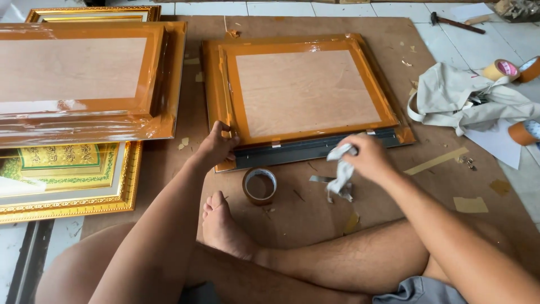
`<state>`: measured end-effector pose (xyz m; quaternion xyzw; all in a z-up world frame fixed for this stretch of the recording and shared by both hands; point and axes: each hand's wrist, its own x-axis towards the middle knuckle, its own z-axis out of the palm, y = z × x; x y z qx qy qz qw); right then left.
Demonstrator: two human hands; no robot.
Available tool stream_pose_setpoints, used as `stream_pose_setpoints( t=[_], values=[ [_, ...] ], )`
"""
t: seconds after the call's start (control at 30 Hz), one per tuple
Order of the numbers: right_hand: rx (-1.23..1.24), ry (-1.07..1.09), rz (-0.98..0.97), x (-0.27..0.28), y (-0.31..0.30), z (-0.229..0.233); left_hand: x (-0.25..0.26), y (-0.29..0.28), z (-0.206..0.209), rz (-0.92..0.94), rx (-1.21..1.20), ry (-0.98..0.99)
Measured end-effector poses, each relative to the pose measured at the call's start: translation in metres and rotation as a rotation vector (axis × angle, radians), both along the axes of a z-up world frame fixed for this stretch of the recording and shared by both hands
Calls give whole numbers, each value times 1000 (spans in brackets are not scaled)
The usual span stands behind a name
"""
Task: Applying adhesive tape to the back of a picture frame and cleaning it with a cloth
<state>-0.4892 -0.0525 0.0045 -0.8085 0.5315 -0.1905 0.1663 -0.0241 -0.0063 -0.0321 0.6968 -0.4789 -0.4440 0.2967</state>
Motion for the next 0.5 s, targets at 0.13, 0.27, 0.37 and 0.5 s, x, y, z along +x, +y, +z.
stream_pose_setpoints(
  t=[0.13,0.27,0.37,0.5],
  values=[
    [-107,40,-219,-68,-41,-18,2,-3,-3,6,-4,19],
    [-246,189,-388,-91,-68,-71,2,-6,-1,11,18,83],
    [-281,169,-362,-47,-60,-77,2,-5,3,19,28,112],
    [-188,88,-188,55,8,-13,3,-7,4,28,39,166]
  ],
)
